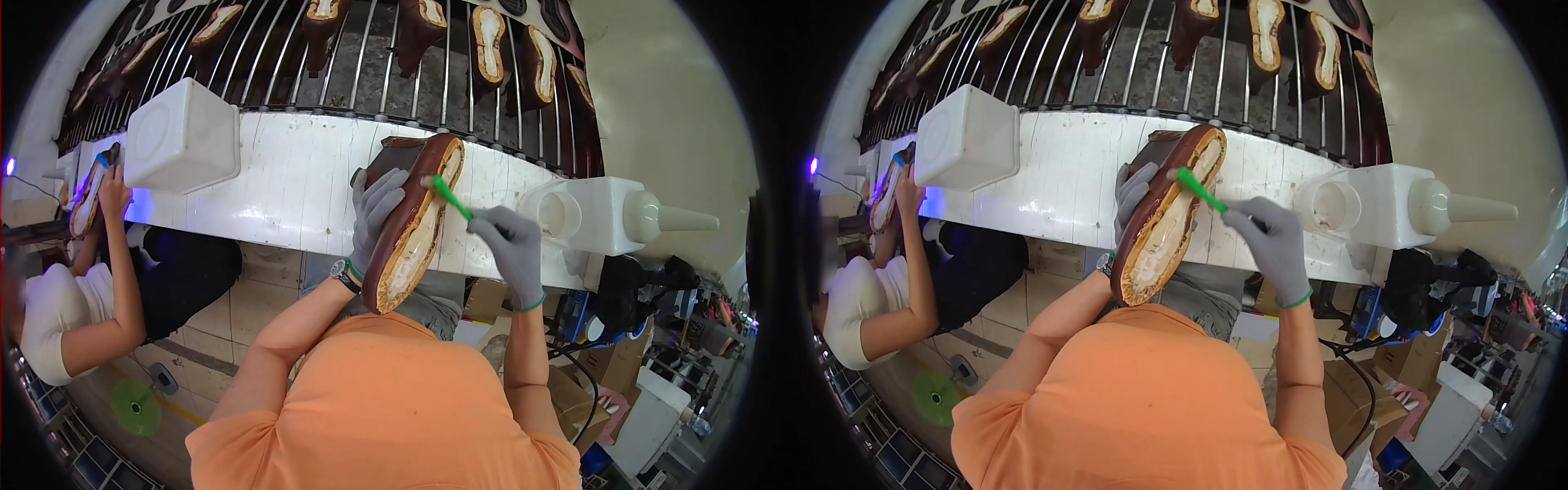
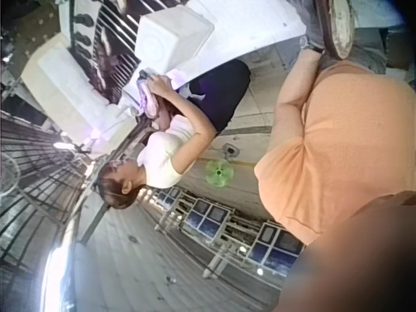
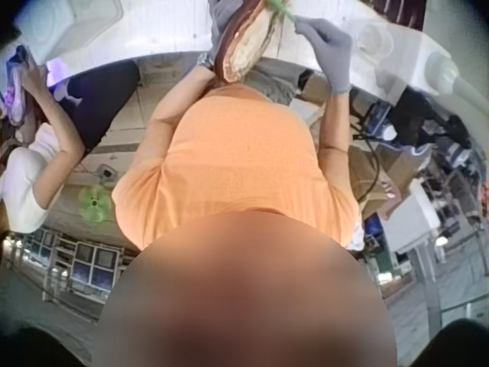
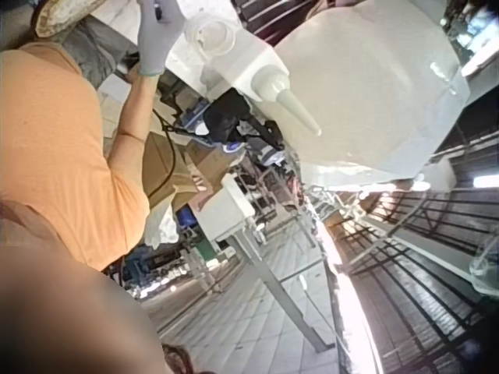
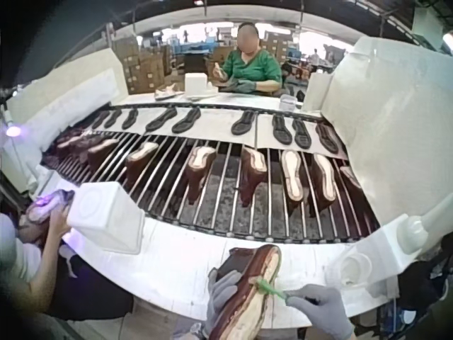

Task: The recorder is applying glue to the edges of shoe uppers and soles using a small brush as they move along a conveyor belt system.

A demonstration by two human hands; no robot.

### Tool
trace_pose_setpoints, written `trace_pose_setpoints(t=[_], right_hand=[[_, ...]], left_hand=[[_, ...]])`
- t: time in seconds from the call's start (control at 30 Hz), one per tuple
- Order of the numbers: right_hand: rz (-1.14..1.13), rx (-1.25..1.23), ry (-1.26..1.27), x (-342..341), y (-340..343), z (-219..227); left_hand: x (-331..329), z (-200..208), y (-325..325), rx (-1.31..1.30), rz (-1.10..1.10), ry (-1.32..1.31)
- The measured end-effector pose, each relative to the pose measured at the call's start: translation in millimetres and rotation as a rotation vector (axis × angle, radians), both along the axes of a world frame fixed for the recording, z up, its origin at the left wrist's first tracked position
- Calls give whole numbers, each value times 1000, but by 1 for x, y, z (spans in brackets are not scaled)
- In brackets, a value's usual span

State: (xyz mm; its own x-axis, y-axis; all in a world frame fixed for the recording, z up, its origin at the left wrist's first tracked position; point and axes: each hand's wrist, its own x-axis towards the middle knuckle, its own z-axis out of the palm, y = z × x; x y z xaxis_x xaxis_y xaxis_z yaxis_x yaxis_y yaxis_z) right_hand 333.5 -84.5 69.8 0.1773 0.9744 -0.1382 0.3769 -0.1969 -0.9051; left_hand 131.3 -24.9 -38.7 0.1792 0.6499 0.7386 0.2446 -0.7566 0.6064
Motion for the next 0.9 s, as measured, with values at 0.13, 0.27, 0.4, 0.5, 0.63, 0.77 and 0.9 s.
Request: trace_pose_setpoints(t=[0.13, 0.27, 0.4, 0.5, 0.63, 0.77, 0.9], right_hand=[[104, 66, -80, -14, -15, 21], [254, 197, -225, -25, -23, 38], [413, 369, -419, -37, -33, 52], [516, 423, -475, -42, -34, 57], [271, 414, -312, -39, -16, 53], [171, 374, -235, -36, -13, 61], [254, 449, -291, -32, -22, 80]], left_hand=[[-3, 4, 4, -18, -25, 0], [-6, 9, 7, -51, -22, 22], [-12, 14, 7, -115, 0, 109], [-15, 17, 11, -74, -48, 70], [-19, 34, 14, -794, -350, -177], [-28, 75, 14, -413, -287, 126], [-39, 114, 22, -164, -278, 493]])
